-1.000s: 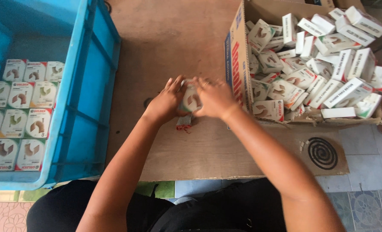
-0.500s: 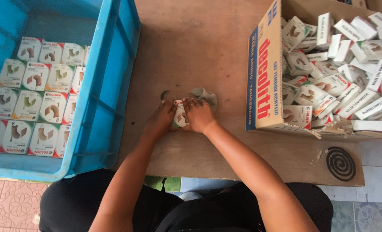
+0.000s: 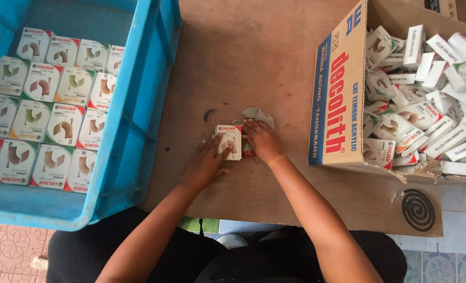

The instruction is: The person wipes small white boxes with a cloth on a low table, then places them into a blue crate. The person repeats this process by taking boxes from a cardboard box, wiping them, and arranging them in the crate.

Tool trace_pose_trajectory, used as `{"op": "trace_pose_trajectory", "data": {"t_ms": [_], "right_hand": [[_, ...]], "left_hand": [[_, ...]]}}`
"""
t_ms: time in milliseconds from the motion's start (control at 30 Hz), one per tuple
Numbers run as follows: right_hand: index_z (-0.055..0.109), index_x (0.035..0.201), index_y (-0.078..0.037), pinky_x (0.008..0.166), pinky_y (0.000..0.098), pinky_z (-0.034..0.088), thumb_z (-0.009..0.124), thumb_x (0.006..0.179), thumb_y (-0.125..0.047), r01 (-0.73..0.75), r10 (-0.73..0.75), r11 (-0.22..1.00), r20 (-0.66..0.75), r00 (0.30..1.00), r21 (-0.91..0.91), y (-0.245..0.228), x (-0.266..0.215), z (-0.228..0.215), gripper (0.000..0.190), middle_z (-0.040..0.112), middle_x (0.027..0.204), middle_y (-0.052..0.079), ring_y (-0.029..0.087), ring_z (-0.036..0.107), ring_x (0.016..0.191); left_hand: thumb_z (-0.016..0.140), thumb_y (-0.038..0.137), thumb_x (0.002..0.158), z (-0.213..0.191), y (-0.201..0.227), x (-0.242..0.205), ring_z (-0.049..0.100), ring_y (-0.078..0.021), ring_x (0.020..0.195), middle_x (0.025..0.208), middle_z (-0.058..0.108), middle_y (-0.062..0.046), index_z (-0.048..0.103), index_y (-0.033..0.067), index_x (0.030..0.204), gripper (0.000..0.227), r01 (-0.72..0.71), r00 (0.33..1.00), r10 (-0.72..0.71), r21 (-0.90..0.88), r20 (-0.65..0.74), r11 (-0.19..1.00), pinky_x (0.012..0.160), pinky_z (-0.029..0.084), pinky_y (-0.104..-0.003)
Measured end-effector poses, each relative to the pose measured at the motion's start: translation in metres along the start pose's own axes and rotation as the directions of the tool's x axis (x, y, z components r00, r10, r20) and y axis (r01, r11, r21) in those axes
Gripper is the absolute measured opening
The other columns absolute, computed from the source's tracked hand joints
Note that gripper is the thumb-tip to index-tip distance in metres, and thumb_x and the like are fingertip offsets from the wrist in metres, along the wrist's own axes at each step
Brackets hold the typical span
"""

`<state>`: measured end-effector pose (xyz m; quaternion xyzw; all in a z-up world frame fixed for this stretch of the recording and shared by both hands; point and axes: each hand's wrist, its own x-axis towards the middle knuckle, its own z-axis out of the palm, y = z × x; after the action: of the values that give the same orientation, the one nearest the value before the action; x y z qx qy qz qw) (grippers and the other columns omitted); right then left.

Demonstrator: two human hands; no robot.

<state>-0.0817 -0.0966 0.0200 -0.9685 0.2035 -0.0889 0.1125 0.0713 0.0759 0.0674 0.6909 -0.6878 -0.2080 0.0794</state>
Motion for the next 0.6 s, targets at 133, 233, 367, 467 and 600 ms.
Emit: {"op": "trace_pose_trajectory", "data": {"t_ms": [133, 233, 367, 467, 600], "right_hand": [[0.061, 0.11, -0.009, 0.097, 0.0356, 0.042, 0.049, 0.091, -0.019, -0.007, 0.009, 0.991, 0.015, 1.0, -0.137, -0.001, 0.008, 0.0, 0.025, 0.061, 0.111, 0.01, 0.024, 0.056, 0.108], [0.064, 0.104, -0.009, 0.091, 0.0342, 0.045, 0.054, 0.086, -0.008, 0.03, -0.053, 0.964, -0.078, 0.996, -0.263, 0.004, 0.004, 0.01, 0.02, 0.064, 0.101, 0.01, 0.023, 0.061, 0.097], [0.062, 0.107, -0.011, 0.087, 0.0366, 0.047, 0.052, 0.084, 0.002, -0.183, 0.211, 0.974, -0.248, 0.945, 0.134, 0.008, -0.003, 0.01, 0.029, 0.065, 0.095, 0.009, 0.025, 0.061, 0.095], [0.062, 0.108, -0.011, 0.085, 0.0392, 0.047, 0.05, 0.08, 0.009, -0.292, 0.462, 0.826, -0.284, 0.84, 0.482, -0.004, -0.007, 0.007, 0.036, 0.066, 0.093, 0.01, 0.027, 0.061, 0.095], [0.055, 0.12, -0.013, 0.098, 0.036, 0.041, 0.046, 0.079, 0.01, -0.148, 0.163, 0.968, -0.063, 0.985, 0.204, -0.036, -0.009, 0.003, 0.048, 0.053, 0.125, 0.009, 0.023, 0.048, 0.118]], "left_hand": [[0.053, 0.041, 0.085, 0.01, -0.004, 0.01, 0.028, -0.03, 0.131, 0.143, 0.027, -0.014, 0.045, 0.0224, 0.13, 0.049, 0.008, 0.995, -0.001, 0.068, -0.103, 0.998, 0.109, 0.019, -0.047], [0.057, 0.035, 0.084, 0.01, -0.004, 0.017, 0.031, -0.0287, 0.13, 0.138, 0.036, -0.011, 0.053, 0.0221, 0.121, 0.04, 0.012, 0.992, 0.004, 0.12, -0.127, 0.993, 0.109, 0.018, -0.048], [0.06, 0.024, 0.083, 0.01, -0.004, 0.027, 0.03, -0.0308, 0.131, 0.138, 0.035, -0.012, 0.058, 0.0155, 0.115, 0.033, -0.034, 0.991, 0.036, 0.019, -0.131, 0.999, 0.107, 0.023, -0.049], [0.062, 0.024, 0.081, 0.009, -0.002, 0.027, 0.031, -0.0289, 0.13, 0.136, 0.038, -0.011, 0.061, 0.0168, 0.112, 0.032, -0.028, 0.989, 0.031, 0.023, -0.143, 0.999, 0.107, 0.025, -0.047], [0.068, 0.023, 0.076, 0.028, -0.009, 0.037, 0.034, -0.0299, 0.128, 0.13, 0.043, -0.011, 0.065, 0.014, 0.101, 0.027, -0.045, 0.981, 0.042, -0.013, -0.19, 0.999, 0.106, 0.026, -0.048]]}}
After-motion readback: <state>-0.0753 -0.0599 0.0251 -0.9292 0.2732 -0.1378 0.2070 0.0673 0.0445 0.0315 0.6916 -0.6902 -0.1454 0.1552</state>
